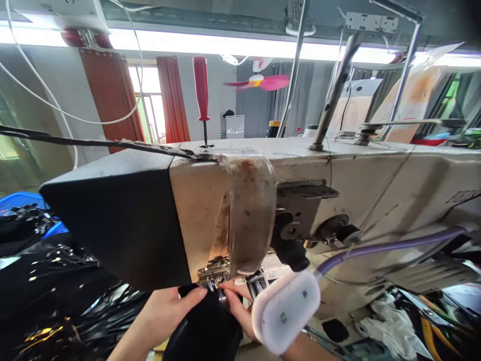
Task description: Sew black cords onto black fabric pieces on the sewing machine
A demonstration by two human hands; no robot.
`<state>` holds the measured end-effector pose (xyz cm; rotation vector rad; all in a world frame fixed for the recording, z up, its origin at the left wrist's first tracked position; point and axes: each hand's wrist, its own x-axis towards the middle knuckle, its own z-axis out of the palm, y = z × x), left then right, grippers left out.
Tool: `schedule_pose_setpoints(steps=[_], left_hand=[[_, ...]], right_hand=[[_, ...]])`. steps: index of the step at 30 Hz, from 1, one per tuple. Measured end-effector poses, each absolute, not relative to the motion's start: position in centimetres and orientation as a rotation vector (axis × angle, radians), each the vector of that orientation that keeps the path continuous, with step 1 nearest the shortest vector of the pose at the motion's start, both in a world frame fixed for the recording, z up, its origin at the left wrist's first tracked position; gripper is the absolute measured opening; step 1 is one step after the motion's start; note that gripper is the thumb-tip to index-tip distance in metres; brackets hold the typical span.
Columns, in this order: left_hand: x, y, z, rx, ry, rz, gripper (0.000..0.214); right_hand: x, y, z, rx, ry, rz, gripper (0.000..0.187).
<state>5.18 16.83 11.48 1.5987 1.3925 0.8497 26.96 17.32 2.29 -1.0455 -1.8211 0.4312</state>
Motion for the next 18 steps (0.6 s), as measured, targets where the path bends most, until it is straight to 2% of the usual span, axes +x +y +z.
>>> schedule_pose_setpoints(steps=[5, 11, 14, 18], left_hand=[[5.2, 17.5, 9.7, 1.666, 1.370, 0.979, 0.040], [5.2, 17.6, 9.1, 1.550, 1.431, 1.065, 0.020], [5.6, 17.3, 9.3, 1.488, 1.500, 1.104, 0.030], [6.1, 16.9, 10.1, 1.476, 1.532, 1.067, 0.024]], right_hand=[[27.6, 16.3, 2.2, -1.112, -1.822, 0.490, 0.029], [26.8, 16.5, 1.9, -1.266, -1.763, 0.563, 0.025], [26.6, 16.7, 1.7, -1.285, -1.753, 0.586, 0.024], [26.8, 16.6, 1.8, -1.281, -1.748, 0.597, 0.023]])
